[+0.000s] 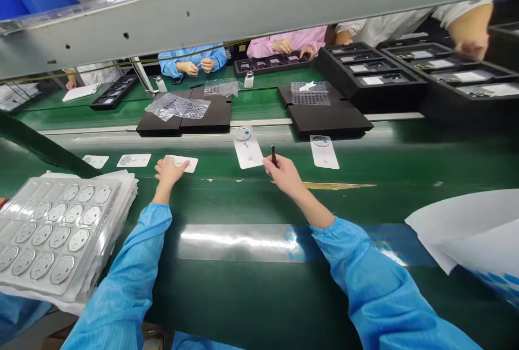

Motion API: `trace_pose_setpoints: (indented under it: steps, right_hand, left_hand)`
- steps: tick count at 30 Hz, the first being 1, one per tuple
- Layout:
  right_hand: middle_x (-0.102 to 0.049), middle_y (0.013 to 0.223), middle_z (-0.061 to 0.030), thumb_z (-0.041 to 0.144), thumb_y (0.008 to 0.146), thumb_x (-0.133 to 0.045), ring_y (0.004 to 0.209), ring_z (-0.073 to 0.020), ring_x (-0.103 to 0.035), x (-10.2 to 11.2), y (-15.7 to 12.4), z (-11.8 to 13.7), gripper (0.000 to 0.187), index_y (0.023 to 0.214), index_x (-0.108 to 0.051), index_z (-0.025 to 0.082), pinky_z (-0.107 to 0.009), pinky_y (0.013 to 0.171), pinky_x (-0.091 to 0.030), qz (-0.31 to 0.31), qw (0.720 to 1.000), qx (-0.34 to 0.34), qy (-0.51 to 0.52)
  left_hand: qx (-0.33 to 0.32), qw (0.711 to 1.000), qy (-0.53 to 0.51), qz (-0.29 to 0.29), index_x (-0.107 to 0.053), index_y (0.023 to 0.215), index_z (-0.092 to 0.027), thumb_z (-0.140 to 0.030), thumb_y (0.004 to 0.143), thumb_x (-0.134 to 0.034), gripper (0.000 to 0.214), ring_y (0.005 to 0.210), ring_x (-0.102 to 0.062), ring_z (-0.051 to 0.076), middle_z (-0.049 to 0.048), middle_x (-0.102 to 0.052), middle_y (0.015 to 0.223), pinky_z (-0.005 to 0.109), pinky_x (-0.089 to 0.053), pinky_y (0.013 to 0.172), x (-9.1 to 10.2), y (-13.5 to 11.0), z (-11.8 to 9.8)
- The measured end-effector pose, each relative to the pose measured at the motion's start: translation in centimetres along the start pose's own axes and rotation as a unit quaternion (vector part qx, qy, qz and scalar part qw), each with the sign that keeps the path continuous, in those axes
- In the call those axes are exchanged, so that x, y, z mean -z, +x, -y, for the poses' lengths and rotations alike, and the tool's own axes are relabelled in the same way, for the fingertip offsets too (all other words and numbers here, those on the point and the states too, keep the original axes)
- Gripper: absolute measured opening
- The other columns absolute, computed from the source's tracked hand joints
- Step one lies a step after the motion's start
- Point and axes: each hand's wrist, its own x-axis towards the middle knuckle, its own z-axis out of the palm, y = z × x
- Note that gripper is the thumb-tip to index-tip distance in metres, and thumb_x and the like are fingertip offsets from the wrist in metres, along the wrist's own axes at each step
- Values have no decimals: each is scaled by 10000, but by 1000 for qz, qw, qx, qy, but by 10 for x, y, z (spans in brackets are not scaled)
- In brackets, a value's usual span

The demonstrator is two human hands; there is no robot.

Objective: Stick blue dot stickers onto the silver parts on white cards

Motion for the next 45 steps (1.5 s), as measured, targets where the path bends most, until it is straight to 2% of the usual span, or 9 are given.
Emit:
trace_pose_setpoints:
  steps: [4,8,11,14,19,23,25,33,45]
  right_hand:
    - [-567,649,-28,653,931,-579,607,-191,-497,14,3,-17,470,760,-571,215,-336,647,-377,-23,998,-42,-43]
    - [-634,842,-95,642,1008,-463,819,-271,-581,35,-36,-28,527,982,-707,176,-396,792,-450,-72,993,-35,-84]
    - [-600,909,-105,693,1017,-454,983,-312,-572,55,-74,-34,595,1026,-785,199,-465,919,-465,-137,980,25,-142]
    - [-629,840,-78,702,1023,-490,857,-270,-625,67,-105,-40,578,1003,-790,208,-437,840,-512,-130,988,7,-87]
    - [-692,713,-42,671,956,-675,663,-208,-674,61,-139,-48,482,998,-714,192,-353,685,-576,2,984,-102,147]
    - [-703,735,-54,612,1004,-643,637,-189,-669,50,-152,-51,431,990,-696,184,-314,614,-570,111,978,-117,129]
    - [-702,749,-56,606,1022,-614,644,-187,-672,48,-155,-52,426,992,-689,188,-306,605,-567,117,982,-109,100]
    - [-700,766,-61,584,1043,-587,650,-184,-678,54,-155,-54,410,969,-692,194,-291,571,-548,127,986,-90,61]
    - [-725,672,-46,499,998,-722,530,-150,-642,52,-154,-40,317,891,-731,200,-268,513,-547,83,979,-111,148]
  left_hand:
    - [44,990,132,-30,-492,1304,-103,-413,493,-1007,1010,1566,-162,538,398,-302,1606,735,-103,1206,9,40,0]
    - [51,986,155,-35,-500,1219,-109,-276,397,-1052,1003,1543,-202,572,398,-358,1565,761,-94,1203,12,61,2]
    - [12,992,119,-33,-507,1110,-159,-263,434,-1055,876,1491,-328,531,266,-501,1471,728,-227,1207,17,68,5]
    - [-59,997,45,-24,-469,1166,-200,-278,632,-986,748,1292,-579,311,77,-618,1273,490,-505,1108,19,62,3]
    - [-198,936,-255,139,-638,1116,-184,-251,534,-984,680,950,-707,223,35,-722,1012,336,-627,849,5,-16,-12]
    - [-188,861,-154,446,-731,1248,-214,-320,685,-937,609,928,-754,298,87,-768,1089,419,-654,778,-19,-120,-7]
    - [-220,825,-73,515,-699,1357,-265,-332,829,-837,550,944,-742,281,90,-762,1171,394,-634,782,-32,-159,5]
    - [-452,782,166,396,-561,1498,-293,-285,969,-716,551,1307,-518,365,150,-570,1469,556,-474,1061,-48,-195,45]
    - [-536,750,187,341,-575,1415,-148,-331,980,-732,497,1253,-506,380,213,-574,1397,543,-434,986,-48,-198,61]
